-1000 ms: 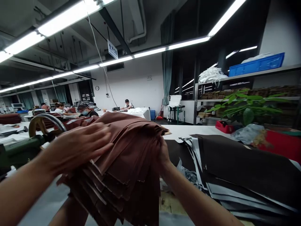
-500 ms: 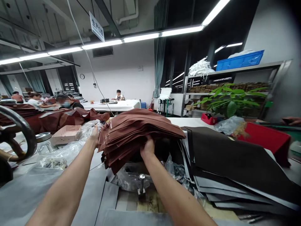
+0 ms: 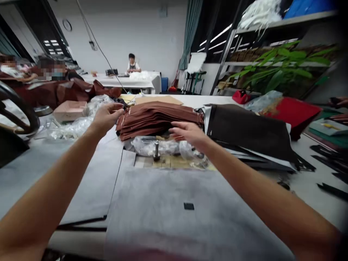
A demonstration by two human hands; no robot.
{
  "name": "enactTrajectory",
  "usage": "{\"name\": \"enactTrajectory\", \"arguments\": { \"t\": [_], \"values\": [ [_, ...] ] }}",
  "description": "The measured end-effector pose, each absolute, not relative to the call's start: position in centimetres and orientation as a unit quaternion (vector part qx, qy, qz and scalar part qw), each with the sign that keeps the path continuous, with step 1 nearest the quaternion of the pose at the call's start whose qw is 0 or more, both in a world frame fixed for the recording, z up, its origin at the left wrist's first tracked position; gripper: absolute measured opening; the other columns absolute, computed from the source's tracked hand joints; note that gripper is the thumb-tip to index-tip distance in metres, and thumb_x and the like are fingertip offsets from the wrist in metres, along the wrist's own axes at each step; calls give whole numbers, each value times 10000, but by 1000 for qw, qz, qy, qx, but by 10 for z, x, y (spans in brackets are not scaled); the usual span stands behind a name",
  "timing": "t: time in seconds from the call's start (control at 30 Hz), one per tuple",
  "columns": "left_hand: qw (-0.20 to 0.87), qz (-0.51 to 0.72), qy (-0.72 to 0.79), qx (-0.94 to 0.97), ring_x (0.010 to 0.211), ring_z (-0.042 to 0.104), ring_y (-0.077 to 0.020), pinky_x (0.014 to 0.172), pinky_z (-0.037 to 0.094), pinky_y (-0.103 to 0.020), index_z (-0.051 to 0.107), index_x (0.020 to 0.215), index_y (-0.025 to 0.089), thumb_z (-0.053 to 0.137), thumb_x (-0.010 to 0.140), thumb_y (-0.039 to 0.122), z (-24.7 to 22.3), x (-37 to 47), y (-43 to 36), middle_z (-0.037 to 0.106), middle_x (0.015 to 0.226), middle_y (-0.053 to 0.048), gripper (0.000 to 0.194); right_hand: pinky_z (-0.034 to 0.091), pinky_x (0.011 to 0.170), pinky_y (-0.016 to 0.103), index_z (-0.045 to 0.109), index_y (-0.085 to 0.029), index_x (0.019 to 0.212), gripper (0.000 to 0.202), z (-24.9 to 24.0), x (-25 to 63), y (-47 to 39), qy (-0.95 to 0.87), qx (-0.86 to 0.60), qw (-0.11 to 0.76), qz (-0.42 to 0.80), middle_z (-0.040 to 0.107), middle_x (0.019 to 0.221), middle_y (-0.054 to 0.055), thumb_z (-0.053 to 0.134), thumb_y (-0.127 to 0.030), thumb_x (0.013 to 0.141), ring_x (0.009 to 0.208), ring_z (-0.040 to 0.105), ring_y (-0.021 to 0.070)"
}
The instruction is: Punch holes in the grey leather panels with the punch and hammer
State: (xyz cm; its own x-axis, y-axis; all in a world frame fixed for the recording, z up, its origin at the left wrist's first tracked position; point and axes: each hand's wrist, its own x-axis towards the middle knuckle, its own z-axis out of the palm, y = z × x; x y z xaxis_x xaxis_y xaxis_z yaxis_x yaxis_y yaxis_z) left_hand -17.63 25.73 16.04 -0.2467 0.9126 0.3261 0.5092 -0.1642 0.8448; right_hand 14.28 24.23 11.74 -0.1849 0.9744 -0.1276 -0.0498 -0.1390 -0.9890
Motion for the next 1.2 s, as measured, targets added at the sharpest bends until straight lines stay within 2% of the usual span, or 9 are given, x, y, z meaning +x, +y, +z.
{"name": "enactTrajectory", "arguments": {
  "t": [0.17, 0.3, 0.43, 0.63, 0.73, 0.8, 0.97, 1.1, 1.2],
  "values": [
    [154, 371, 471, 785, 1096, 683, -227, 966, 543, -332, 743, 1142, 260, 633, 967, 328, 112, -125, 90, 730, 1196, -43, 218, 577, 655, 292, 737, -188, 1218, 374, 107, 224, 127, -707, -471, 343, 401, 778, 909, 59, 679, -425, 934, 705, 698, 181],
    [183, 309, 446, 820, 1150, 669, -209, 999, 547, -333, 703, 1209, 257, 538, 1024, 280, 53, -69, 11, 707, 1266, -61, 248, 541, 956, 443, 733, -227, 1246, 333, 65, 241, 86, -808, -494, 213, 243, 741, 1205, 89, 628, -347, 953, 1079, 685, 295],
    [105, 231, 427, 868, 1333, 557, -314, 1102, 485, -496, 622, 1350, 221, 568, 1014, 359, 16, -22, -13, 596, 1451, -106, 368, 401, 1120, 486, 654, -145, 1357, 424, 41, 244, 103, -842, -515, 133, 84, 614, 1405, 151, 606, -283, 959, 1309, 525, 340],
    [34, 206, 440, 873, 1428, 458, -333, 1153, 426, -544, 527, 1454, 208, 514, 1036, 387, -1, -7, -27, 515, 1531, -122, 455, 483, 910, 374, 682, -170, 1288, 475, 37, 251, 135, -839, -524, 121, 80, 695, 1171, 127, 743, -398, 875, 1076, 631, 295],
    [40, 223, 439, 869, 1394, 500, -320, 1119, 469, -521, 553, 1415, 216, 520, 1029, 367, 0, -12, -23, 536, 1508, -132, 416, 471, 766, 314, 743, -185, 1076, 245, 42, 248, 137, -844, -515, 127, 74, 719, 954, 72, 757, -295, 857, 873, 658, 238],
    [19, 251, 445, 860, 1392, 503, -314, 1096, 493, -500, 512, 1445, 214, 526, 1020, 328, 8, -16, -11, 505, 1528, -150, 441, 454, 786, 308, 743, -188, 955, 84, 54, 245, 128, -854, -498, 141, 50, 709, 945, 70, 701, -191, 882, 896, 647, 229],
    [-110, 299, 416, 852, 1493, 339, -386, 1151, 367, -594, 289, 1586, 207, 593, 991, 336, 69, -23, 33, 405, 1594, -183, 681, 430, 929, 351, 663, -198, 926, 172, 109, 242, 62, -891, -401, 202, -59, 680, 874, 43, 528, -96, 958, 857, 601, 203],
    [-10, 241, 266, 933, 975, 705, -253, 869, 523, -371, 587, 1326, 243, 545, 1021, 335, 128, 2, 46, 742, 1097, -84, 322, 423, 1015, 399, 633, -222, 961, 273, 158, 256, 0, -899, -311, 259, -166, 680, 812, 21, 445, -23, 948, 755, 596, 180],
    [129, 233, 209, 941, 632, 608, -143, 601, 430, -253, 680, 912, 217, 492, 1036, 313, 165, 43, 51, 670, 728, -3, 245, 321, 1166, 451, 648, -278, 1167, 350, 182, 290, -34, -846, -348, 307, -262, 744, 1052, 35, 499, -49, 948, 950, 665, 209]
  ]
}}
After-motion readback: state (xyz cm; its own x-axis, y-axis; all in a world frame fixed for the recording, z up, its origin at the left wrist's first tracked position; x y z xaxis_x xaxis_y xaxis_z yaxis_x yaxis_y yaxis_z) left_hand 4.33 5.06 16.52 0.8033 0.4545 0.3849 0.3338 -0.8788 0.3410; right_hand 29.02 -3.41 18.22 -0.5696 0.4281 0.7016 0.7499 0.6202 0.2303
